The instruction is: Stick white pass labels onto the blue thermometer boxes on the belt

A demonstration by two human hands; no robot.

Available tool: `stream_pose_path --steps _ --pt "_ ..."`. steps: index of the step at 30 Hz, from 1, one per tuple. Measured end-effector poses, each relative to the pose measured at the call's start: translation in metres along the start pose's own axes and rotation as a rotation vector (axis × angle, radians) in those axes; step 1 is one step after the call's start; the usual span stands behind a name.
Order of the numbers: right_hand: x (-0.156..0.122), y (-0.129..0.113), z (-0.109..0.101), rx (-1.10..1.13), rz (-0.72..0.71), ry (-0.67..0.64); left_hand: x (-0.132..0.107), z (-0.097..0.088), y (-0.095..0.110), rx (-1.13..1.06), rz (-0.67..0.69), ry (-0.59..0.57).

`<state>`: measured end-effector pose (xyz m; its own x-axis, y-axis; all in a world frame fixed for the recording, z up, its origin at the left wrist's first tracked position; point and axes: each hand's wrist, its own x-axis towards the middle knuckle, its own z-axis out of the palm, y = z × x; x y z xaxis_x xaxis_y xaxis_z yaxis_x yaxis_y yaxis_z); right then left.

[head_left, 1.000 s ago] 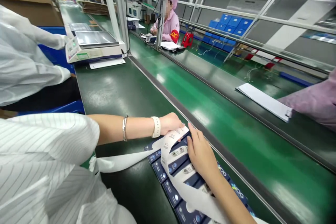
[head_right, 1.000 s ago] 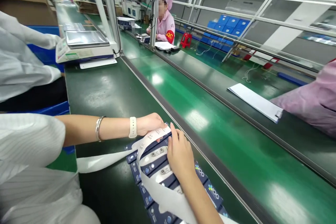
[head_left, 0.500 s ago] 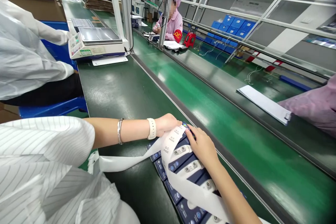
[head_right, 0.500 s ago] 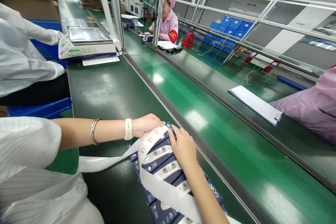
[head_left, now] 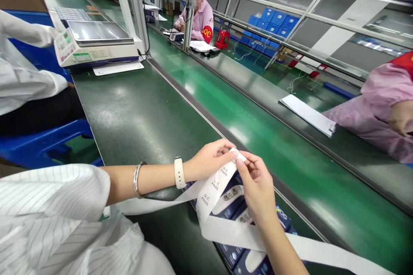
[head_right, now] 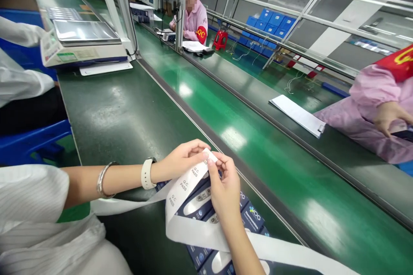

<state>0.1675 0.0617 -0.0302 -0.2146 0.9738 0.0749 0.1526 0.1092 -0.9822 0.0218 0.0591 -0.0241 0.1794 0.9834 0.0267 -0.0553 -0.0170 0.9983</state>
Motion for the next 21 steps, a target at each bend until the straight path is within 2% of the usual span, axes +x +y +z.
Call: stream_pose_path --steps 2,4,9,14,19,21 --pt "-0.003 -0.001 -0.002 -0.024 -0.011 0.011 -0.002 0.001 0.0 0.058 0.095 -0.012" --pt "-0.006 0.0 -0.005 -0.058 -0.006 0.012 -0.002 0.002 0.0 0.092 0.132 -0.025" --pt "-0.009 0.005 -0.008 -0.15 0.054 -0.012 0.003 0.006 -0.004 0.126 0.076 0.061" --pt "-0.004 0.011 -0.009 -0.278 0.12 -0.009 0.006 0.009 -0.008 0.127 -0.032 0.009" --pt "0.002 0.024 -0.013 -0.646 -0.038 0.06 0.009 0.01 -0.01 0.11 -0.281 0.021" --pt "0.002 0.031 -0.016 -0.695 -0.076 0.079 0.012 0.01 -0.01 0.049 -0.41 -0.009"
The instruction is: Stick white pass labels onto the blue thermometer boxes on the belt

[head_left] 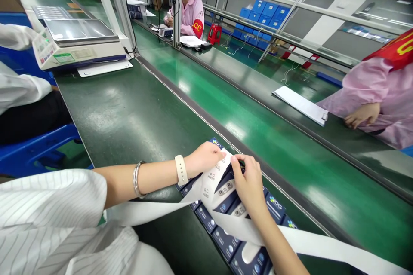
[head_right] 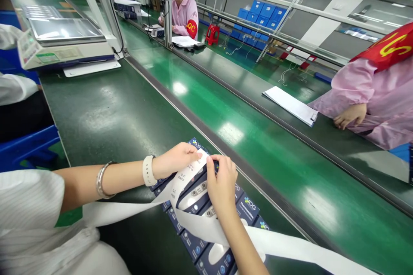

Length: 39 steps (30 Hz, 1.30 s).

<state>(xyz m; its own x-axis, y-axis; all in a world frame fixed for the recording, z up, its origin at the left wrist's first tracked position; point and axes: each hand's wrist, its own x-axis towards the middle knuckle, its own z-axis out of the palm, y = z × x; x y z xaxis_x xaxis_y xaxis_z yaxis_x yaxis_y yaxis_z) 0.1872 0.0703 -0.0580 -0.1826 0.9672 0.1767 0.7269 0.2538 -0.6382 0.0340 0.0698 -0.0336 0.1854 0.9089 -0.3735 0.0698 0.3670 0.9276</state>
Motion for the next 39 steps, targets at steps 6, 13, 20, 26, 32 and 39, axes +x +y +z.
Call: stream_pose_path --steps 6,13,20,26,32,39 --pt "-0.003 0.02 0.004 -0.031 -0.103 -0.082 0.011 0.0 0.008 -0.109 -0.242 -0.083" --pt "-0.003 0.024 0.0 -0.235 -0.309 -0.192 0.02 0.013 0.014 -0.09 -0.285 -0.043" --pt "-0.01 0.02 -0.003 -0.438 -0.304 -0.151 0.011 0.013 0.011 -0.144 -0.239 0.097" --pt "0.011 0.025 -0.003 -0.412 -0.201 -0.208 -0.009 0.007 0.006 -0.206 -0.228 0.058" --pt "0.026 0.025 -0.008 -0.24 -0.168 -0.088 -0.019 0.006 0.007 -0.265 -0.14 -0.013" --pt "-0.022 -0.011 -0.018 0.643 0.117 -0.06 -0.025 0.02 0.0 -0.121 0.241 -0.047"
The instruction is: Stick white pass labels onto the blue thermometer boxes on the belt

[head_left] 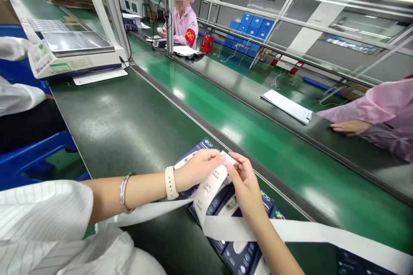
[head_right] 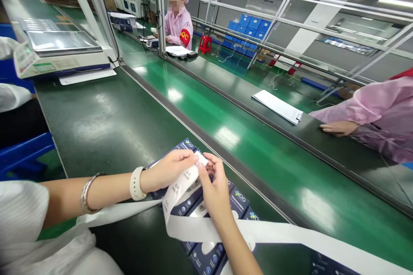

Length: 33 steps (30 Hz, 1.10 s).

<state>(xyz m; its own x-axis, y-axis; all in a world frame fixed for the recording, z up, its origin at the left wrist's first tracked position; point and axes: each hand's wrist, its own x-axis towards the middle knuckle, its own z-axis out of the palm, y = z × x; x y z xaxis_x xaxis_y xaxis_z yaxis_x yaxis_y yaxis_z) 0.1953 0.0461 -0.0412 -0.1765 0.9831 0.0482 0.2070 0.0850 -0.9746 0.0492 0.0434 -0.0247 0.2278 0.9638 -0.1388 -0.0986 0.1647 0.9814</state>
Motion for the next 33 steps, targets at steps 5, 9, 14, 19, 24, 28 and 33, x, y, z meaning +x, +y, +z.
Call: stream_pose_path --steps 5,9,14,19,24,28,33 --pt "-0.017 -0.005 -0.001 0.117 0.001 0.055 -0.003 0.008 -0.002 0.247 0.239 0.024" --pt "-0.022 -0.004 -0.007 0.05 -0.029 0.035 -0.005 0.007 0.002 0.408 0.379 -0.048" --pt "-0.028 -0.004 -0.011 -0.095 -0.021 0.0 -0.003 0.01 0.007 0.424 0.292 -0.029" --pt "-0.027 -0.001 -0.015 -0.222 0.019 0.043 0.003 0.02 0.002 0.38 0.19 -0.015" --pt "-0.016 0.01 -0.019 -0.511 -0.037 0.17 0.008 0.031 -0.009 0.211 -0.049 0.006" --pt "-0.01 0.022 -0.03 -0.654 -0.075 0.188 0.018 0.036 -0.009 -0.014 -0.388 -0.052" --pt "-0.007 0.035 -0.04 -0.661 -0.172 0.126 0.03 0.036 -0.003 0.008 -0.483 -0.019"
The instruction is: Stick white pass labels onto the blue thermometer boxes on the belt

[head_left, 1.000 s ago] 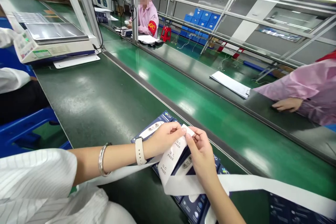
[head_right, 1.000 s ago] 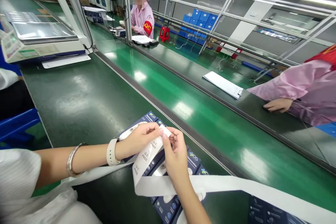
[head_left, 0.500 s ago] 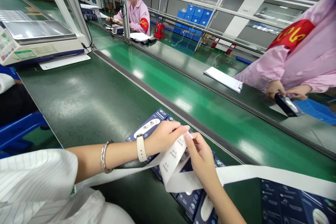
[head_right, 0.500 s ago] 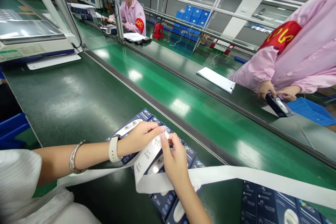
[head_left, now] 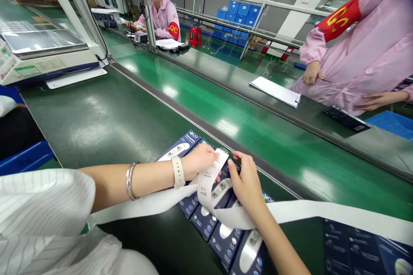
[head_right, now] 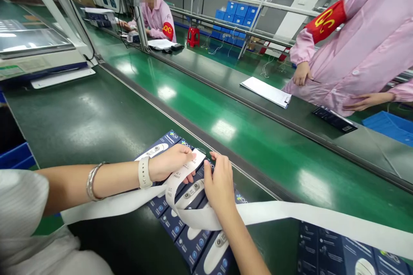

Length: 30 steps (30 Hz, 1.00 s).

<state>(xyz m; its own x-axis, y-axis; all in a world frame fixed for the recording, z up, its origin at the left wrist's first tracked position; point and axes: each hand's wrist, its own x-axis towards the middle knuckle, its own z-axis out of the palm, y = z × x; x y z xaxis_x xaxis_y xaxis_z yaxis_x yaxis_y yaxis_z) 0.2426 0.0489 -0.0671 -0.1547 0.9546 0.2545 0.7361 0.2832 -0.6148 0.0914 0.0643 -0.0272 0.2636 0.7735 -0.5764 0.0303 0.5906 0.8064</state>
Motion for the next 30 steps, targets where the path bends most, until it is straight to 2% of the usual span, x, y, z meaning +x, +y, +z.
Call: stream_pose_path --steps 6,11,16,19,23,26,28,30 --pt "0.0 -0.001 0.0 -0.141 -0.132 -0.119 0.005 0.002 0.006 0.048 -0.055 0.049" --pt "-0.003 0.001 0.0 -0.25 -0.186 -0.091 0.001 0.0 0.008 0.059 -0.06 0.102" --pt "-0.006 0.0 -0.002 -0.415 -0.244 -0.072 -0.011 -0.012 -0.005 0.042 -0.038 0.099" --pt "0.004 0.0 0.0 -0.476 -0.22 -0.105 -0.014 -0.018 -0.015 0.006 -0.003 0.069" --pt "0.026 0.006 0.004 -0.453 -0.166 -0.152 -0.017 -0.02 -0.018 -0.032 0.026 0.031" --pt "0.034 0.008 0.003 -0.414 -0.164 -0.086 -0.021 -0.02 -0.016 -0.062 0.057 -0.011" --pt "0.03 0.002 -0.002 -0.309 -0.148 -0.009 -0.025 -0.019 -0.015 -0.066 0.101 -0.053" --pt "0.018 -0.008 -0.006 -0.078 -0.089 0.023 -0.028 -0.016 -0.014 -0.042 0.179 -0.077"
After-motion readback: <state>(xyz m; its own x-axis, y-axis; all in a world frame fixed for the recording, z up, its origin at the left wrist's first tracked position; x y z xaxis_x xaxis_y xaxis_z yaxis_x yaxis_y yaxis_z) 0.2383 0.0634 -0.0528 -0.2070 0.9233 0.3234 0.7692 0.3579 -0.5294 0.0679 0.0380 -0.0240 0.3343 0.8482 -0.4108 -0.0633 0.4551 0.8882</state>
